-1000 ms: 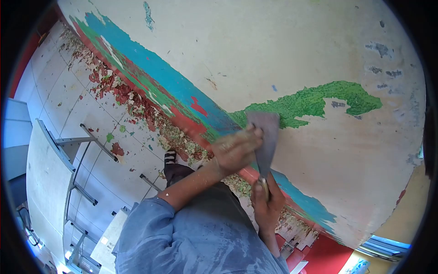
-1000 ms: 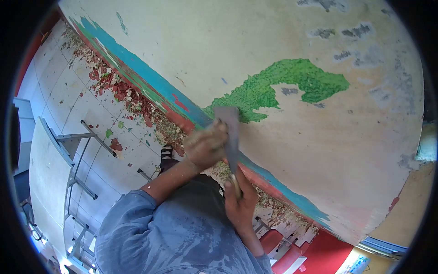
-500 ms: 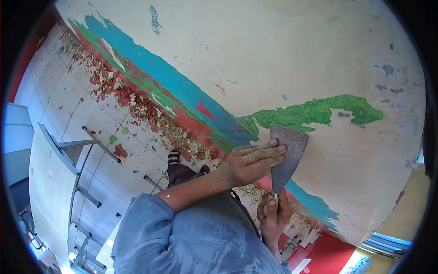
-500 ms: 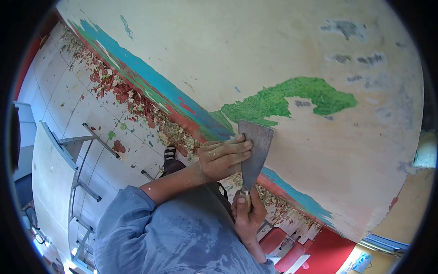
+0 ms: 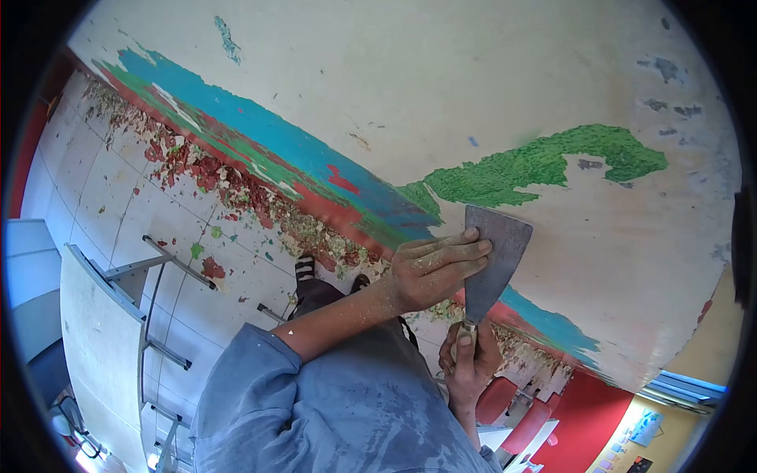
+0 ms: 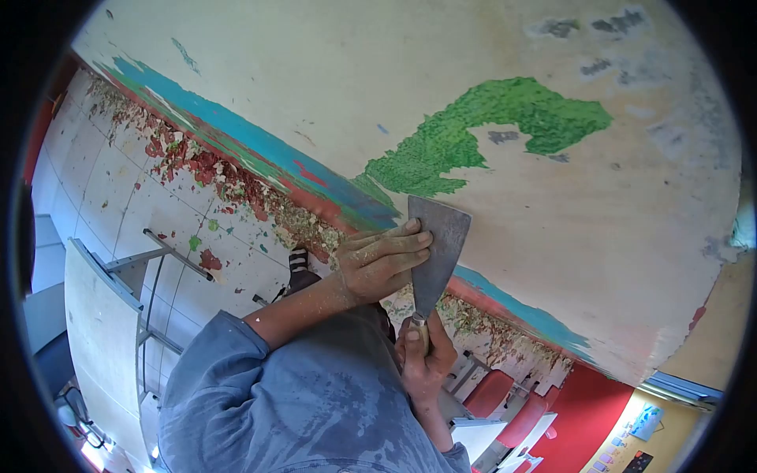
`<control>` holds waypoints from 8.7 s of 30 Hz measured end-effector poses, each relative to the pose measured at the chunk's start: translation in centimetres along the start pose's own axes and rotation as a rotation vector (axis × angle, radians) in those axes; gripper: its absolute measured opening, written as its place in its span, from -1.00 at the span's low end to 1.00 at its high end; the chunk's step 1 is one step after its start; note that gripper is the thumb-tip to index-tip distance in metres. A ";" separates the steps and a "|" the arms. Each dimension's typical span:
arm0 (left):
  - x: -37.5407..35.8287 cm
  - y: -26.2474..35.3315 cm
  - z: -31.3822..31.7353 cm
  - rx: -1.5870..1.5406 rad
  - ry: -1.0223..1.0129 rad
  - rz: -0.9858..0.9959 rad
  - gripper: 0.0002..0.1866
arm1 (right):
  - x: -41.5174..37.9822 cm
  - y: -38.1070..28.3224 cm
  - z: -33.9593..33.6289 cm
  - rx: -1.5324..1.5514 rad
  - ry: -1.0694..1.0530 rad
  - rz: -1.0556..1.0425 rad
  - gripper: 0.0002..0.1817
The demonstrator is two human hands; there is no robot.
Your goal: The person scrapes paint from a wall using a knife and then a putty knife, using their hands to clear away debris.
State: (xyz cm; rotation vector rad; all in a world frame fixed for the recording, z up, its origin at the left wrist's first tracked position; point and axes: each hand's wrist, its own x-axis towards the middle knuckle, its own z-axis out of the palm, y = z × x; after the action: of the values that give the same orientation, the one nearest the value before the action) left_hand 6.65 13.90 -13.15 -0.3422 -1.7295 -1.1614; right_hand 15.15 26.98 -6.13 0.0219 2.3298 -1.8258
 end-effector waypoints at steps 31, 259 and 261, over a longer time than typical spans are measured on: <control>1.9 -0.8 -1.3 0.183 -0.006 0.105 -0.75 | 1.9 -0.9 0.5 0.014 -0.015 -0.088 -0.61; 39.7 -28.6 -54.1 -0.110 -0.401 0.821 -0.62 | 9.8 -24.0 65.6 0.751 0.222 -0.467 -0.46; 39.2 -29.2 -54.5 -0.068 -0.385 0.852 -0.63 | 9.4 -22.8 66.3 0.819 0.225 -0.421 -0.46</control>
State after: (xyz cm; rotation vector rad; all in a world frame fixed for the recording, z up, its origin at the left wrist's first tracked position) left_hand -0.65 -56.16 6.89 -1.2665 -1.5820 -0.5375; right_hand 11.96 -43.47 -0.78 -0.1717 1.6029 -3.0005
